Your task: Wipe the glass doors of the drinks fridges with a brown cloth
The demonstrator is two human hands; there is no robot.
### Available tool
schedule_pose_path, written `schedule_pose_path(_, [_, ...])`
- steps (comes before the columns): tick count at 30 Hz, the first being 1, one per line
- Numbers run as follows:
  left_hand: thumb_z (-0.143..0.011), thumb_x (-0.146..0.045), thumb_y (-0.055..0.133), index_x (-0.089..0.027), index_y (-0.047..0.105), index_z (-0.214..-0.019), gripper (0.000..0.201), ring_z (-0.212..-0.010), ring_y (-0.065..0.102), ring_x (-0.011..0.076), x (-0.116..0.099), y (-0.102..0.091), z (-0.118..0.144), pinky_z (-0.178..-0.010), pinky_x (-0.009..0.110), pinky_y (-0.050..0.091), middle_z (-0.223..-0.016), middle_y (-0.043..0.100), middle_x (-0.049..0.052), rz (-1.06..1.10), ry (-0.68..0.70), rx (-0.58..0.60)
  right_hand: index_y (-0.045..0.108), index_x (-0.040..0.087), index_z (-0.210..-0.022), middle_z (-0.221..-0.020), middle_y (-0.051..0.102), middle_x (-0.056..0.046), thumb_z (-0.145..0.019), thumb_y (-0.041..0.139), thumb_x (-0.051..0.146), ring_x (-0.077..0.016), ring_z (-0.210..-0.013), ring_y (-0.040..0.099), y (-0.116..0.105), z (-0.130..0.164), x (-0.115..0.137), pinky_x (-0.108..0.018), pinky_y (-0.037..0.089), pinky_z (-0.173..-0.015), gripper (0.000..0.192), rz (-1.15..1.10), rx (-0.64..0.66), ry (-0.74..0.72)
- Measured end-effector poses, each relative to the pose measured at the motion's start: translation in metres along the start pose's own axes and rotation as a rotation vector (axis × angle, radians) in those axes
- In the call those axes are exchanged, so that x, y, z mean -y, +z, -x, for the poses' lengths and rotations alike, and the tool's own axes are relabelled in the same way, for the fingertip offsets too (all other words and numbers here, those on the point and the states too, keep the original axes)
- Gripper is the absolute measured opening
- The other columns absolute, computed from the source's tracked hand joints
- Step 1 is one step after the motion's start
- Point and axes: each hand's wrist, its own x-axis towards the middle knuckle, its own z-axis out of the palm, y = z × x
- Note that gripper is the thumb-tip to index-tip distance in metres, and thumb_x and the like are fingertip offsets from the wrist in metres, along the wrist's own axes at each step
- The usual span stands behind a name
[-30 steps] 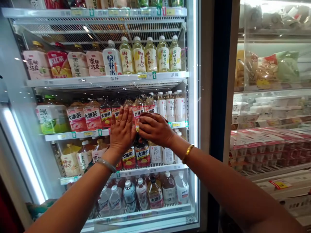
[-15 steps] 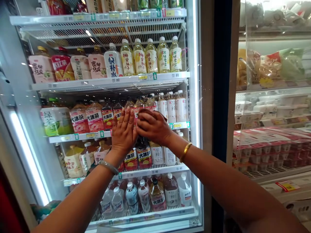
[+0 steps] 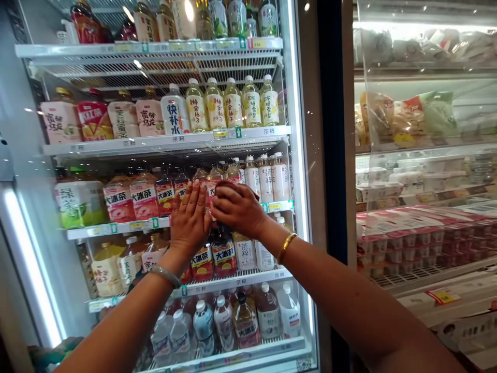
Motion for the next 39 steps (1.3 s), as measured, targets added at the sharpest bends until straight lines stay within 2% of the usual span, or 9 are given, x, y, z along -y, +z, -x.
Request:
schedule_pose_path(5, [-0.097,-0.020,0.050,-0.023,0.011,-0.169,0.082,-0.164,0.017,0.0224,-0.002,0.000,0.002,-0.136,0.045,0.003,-0.173,0.025,0.008,0.025,-0.024,-0.007,0.073,0.035,-0.103,-0.121,0.076,0.008,-0.095,0.072,0.031,-0.0164,-0.131,0.057,-0.043,0.049,-0.023,-0.040,0.044,-0.110,0.009,-0.032,0.068,-0.123])
schedule_pose_path(12, [-0.102,-0.022,0.039,-0.022,0.014,-0.169,0.071,-0.163,0.022,0.0243,-0.049,0.018,-0.026,-0.135,0.051,-0.001,-0.173,0.025,0.011,0.146,-0.199,-0.087,0.074,0.028,-0.106,-0.124,0.074,-0.003,-0.093,0.072,0.037,-0.0280,-0.132,0.053,-0.025,0.009,-0.040,-0.047,0.038,-0.104,0.016,0.104,-0.019,0.356])
schedule_pose_path(16, [-0.102,-0.025,0.043,-0.022,0.011,-0.169,0.074,-0.162,0.023,0.0256,-0.067,0.026,-0.039,-0.135,0.053,-0.003,-0.172,0.027,0.011,0.103,-0.183,-0.108,0.073,0.029,-0.106,-0.122,0.076,0.002,-0.095,0.070,0.032,-0.0224,-0.131,0.055,-0.029,0.019,-0.026,-0.043,0.040,-0.110,0.012,0.056,-0.006,0.176])
schedule_pose_path(20, [-0.099,-0.021,0.046,-0.019,0.005,-0.169,0.081,-0.163,0.020,0.0231,-0.070,0.028,-0.028,-0.137,0.047,0.001,-0.171,0.030,0.009,0.042,-0.054,-0.082,0.074,0.034,-0.104,-0.121,0.077,0.006,-0.092,0.075,0.031,-0.0195,-0.130,0.059,-0.057,0.058,-0.049,-0.040,0.043,-0.110,0.012,0.033,0.064,0.072])
schedule_pose_path(24, [-0.099,-0.023,0.047,-0.020,0.003,-0.169,0.083,-0.163,0.019,0.0228,-0.074,0.030,-0.018,-0.137,0.046,0.000,-0.172,0.028,0.007,0.007,-0.008,-0.052,0.075,0.029,-0.105,-0.121,0.074,-0.004,-0.090,0.076,0.031,-0.0296,-0.127,0.058,-0.056,0.053,-0.075,-0.047,0.043,-0.100,0.015,0.154,-0.016,0.419])
schedule_pose_path(27, [-0.099,-0.022,0.047,-0.020,0.002,-0.169,0.083,-0.163,0.017,0.0230,-0.076,0.031,-0.018,-0.137,0.047,0.002,-0.172,0.026,0.008,0.011,-0.015,-0.051,0.075,0.029,-0.102,-0.120,0.073,-0.005,-0.089,0.073,0.031,-0.0327,-0.126,0.057,-0.042,0.034,-0.066,-0.050,0.042,-0.100,0.013,0.203,-0.092,0.606])
schedule_pose_path(34, [-0.100,-0.024,0.047,-0.017,0.001,-0.169,0.082,-0.164,0.013,0.0223,-0.074,0.029,-0.017,-0.137,0.046,0.000,-0.172,0.027,0.009,-0.027,0.028,-0.038,0.073,0.034,-0.107,-0.122,0.078,0.004,-0.090,0.077,0.032,-0.0236,-0.127,0.062,-0.068,0.088,-0.039,-0.045,0.045,-0.107,0.017,0.026,0.093,0.083])
schedule_pose_path(36, [-0.100,-0.023,0.048,-0.017,0.002,-0.169,0.083,-0.164,0.010,0.0215,-0.076,0.029,-0.017,-0.137,0.044,-0.001,-0.172,0.025,0.008,-0.019,0.037,-0.036,0.074,0.035,-0.107,-0.121,0.078,0.003,-0.090,0.078,0.032,-0.0249,-0.126,0.063,-0.078,0.101,-0.048,-0.046,0.046,-0.103,0.018,0.049,0.120,0.112])
schedule_pose_path(39, [-0.099,-0.021,0.049,-0.016,0.004,-0.169,0.084,-0.164,0.012,0.0218,-0.079,0.029,-0.015,-0.138,0.042,0.004,-0.173,0.023,0.009,0.009,-0.001,-0.041,0.075,0.032,-0.103,-0.118,0.077,-0.002,-0.089,0.076,0.033,-0.0297,-0.125,0.062,-0.072,0.088,-0.058,-0.048,0.046,-0.098,0.014,0.148,0.045,0.412])
